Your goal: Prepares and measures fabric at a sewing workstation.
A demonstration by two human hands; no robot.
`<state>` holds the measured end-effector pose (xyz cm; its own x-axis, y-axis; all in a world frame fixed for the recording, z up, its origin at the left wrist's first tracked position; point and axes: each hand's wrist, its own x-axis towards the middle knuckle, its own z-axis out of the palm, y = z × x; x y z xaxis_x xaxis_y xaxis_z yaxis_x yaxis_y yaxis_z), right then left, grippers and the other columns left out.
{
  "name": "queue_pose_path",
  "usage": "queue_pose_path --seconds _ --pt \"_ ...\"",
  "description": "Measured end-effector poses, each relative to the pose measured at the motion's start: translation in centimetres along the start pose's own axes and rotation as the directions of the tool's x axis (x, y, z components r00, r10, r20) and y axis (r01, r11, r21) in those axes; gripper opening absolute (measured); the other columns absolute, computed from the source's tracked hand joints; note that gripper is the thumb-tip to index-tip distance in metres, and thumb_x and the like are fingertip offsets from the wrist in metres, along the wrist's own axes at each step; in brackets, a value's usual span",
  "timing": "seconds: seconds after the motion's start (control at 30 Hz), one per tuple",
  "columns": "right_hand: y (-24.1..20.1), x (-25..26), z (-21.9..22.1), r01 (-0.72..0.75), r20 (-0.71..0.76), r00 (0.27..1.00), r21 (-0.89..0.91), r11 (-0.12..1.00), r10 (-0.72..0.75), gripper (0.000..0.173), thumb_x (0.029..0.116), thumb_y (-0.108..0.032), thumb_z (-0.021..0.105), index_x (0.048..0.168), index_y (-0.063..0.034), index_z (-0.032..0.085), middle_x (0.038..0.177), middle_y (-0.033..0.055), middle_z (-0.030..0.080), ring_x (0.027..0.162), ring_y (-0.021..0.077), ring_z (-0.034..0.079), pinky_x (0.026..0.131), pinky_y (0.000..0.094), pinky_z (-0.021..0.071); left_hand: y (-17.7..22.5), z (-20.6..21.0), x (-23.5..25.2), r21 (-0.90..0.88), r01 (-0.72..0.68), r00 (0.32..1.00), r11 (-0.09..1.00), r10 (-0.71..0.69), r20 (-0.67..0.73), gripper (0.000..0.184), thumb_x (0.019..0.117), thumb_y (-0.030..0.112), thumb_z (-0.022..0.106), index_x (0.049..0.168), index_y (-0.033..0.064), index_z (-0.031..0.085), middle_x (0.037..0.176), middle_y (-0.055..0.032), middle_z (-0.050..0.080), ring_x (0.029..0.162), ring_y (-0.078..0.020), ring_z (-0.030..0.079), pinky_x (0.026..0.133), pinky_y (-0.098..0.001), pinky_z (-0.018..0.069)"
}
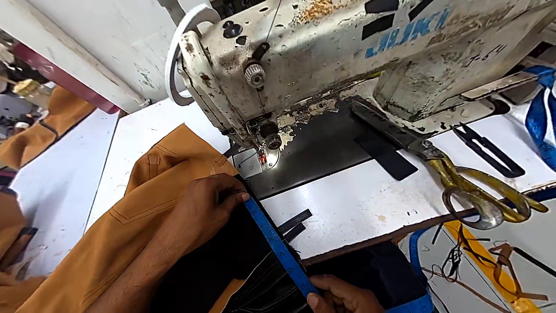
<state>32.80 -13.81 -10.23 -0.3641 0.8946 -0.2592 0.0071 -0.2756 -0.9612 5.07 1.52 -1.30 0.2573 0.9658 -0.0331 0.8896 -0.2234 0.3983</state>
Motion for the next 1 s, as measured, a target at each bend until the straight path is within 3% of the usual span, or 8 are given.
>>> queue_pose_path --seconds 0.2,0.3,0.4,0.5,0.63,0.73,0.8,1.0 --pt "0.0 0.0 -0.3 -0.030 0.047 0.999 0.053 0.998 0.028 0.032 0.1051 -0.013 0.057 0.133 -0.0002 0.064 0.075 0.0061 0.068 0.061 0.0149 0.066 0.056 0.0332 0.0581 0.1 0.2 -0.3 0.005 -0.009 1.000 1.000 0.009 0.019 0.008 0.0920 0.036 0.071 0.092 0.0285 0.073 0.086 0.0154 0.065 0.072 0.0005 0.062 0.061 -0.0224 0.0548" --pt "0.1 -0.5 0.1 0.083 -0.048 0.995 -0.114 0.990 -0.089 0.029 0.1033 -0.014 0.061 0.128 -0.0005 0.068 0.077 0.0073 0.070 0.061 0.0147 0.067 0.057 0.0331 0.0588 0.6 -0.7 -0.5 -0.244 0.050 0.997 0.968 -0.034 0.068 0.008 0.0959 0.029 0.069 0.097 0.0230 0.075 0.082 0.0079 0.069 0.066 -0.0066 0.065 0.058 -0.0232 0.0569" --pt "1.2 -0.9 0.8 0.322 -0.129 0.841 -0.660 0.679 -0.525 0.023 0.0998 -0.016 0.066 0.120 -0.0093 0.076 0.079 0.0069 0.072 0.062 0.0164 0.066 0.053 0.0313 0.0534 1.1 -2.0 -1.3 -0.726 0.129 0.990 0.676 -0.040 0.139 0.014 0.0990 0.018 0.065 0.103 0.0091 0.076 0.085 -0.0097 0.072 0.067 -0.0142 0.068 0.064 -0.0248 0.0603" --pt "1.5 -1.2 0.2 0.362 0.024 0.706 -0.871 0.332 -0.707 0.028 0.0997 -0.016 0.063 0.125 -0.0137 0.073 0.072 0.0055 0.066 0.056 0.0203 0.056 0.050 0.0333 0.0429 0.9 -2.6 -2.2 -0.881 0.107 0.986 0.462 0.063 0.152 0.022 0.0998 0.027 0.067 0.102 0.0068 0.076 0.104 -0.0130 0.073 0.085 -0.0166 0.073 0.080 -0.0287 0.0628" --pt "1.9 -0.9 0.3 0.375 0.109 0.664 -0.904 0.203 -0.740 0.029 0.1014 -0.016 0.059 0.127 -0.0131 0.072 0.063 0.0022 0.057 0.052 0.0198 0.047 0.051 0.0338 0.0359 0.3 -2.5 -2.6 -0.673 0.022 0.990 0.739 0.076 0.116 0.017 0.0953 0.030 0.072 0.095 0.0133 0.077 0.095 -0.0068 0.074 0.076 -0.0163 0.070 0.069 -0.0263 0.0615" --pt "2.1 -0.5 0.3 0.367 0.130 0.679 -0.913 0.180 -0.723 0.028 0.1018 -0.015 0.057 0.125 -0.0128 0.073 0.062 0.0010 0.056 0.053 0.0191 0.047 0.053 0.0336 0.0356 0.6 -1.9 -2.4 -0.446 0.024 0.996 0.895 0.015 0.084 0.022 0.0893 0.024 0.076 0.110 0.0186 0.074 0.083 -0.0015 0.073 0.060 -0.0141 0.065 0.052 -0.0248 0.0547" --pt "2.2 -0.3 0.3 0.356 0.130 0.689 -0.918 0.177 -0.713 0.028 0.1016 -0.014 0.057 0.124 -0.0132 0.074 0.062 0.0006 0.056 0.053 0.0191 0.047 0.054 0.0335 0.0360 0.7 -1.2 -2.2 -0.372 0.028 0.999 0.928 -0.017 0.034 0.031 0.0891 0.023 0.077 0.119 0.0206 0.072 0.088 0.0023 0.074 0.066 -0.0134 0.068 0.057 -0.0266 0.0594" --pt "2.3 -0.2 0.4 0.358 0.124 0.696 -0.914 0.191 -0.708 0.028 0.1010 -0.015 0.058 0.124 -0.0143 0.074 0.062 0.0005 0.055 0.055 0.0192 0.047 0.056 0.0337 0.0362 0.6 0.6 -1.5 -0.254 0.017 0.992 0.967 -0.048 -0.116 0.027 0.0891 0.020 0.079 0.115 0.0216 0.072 0.093 0.0108 0.078 0.078 -0.0065 0.074 0.067 -0.0247 0.0633"
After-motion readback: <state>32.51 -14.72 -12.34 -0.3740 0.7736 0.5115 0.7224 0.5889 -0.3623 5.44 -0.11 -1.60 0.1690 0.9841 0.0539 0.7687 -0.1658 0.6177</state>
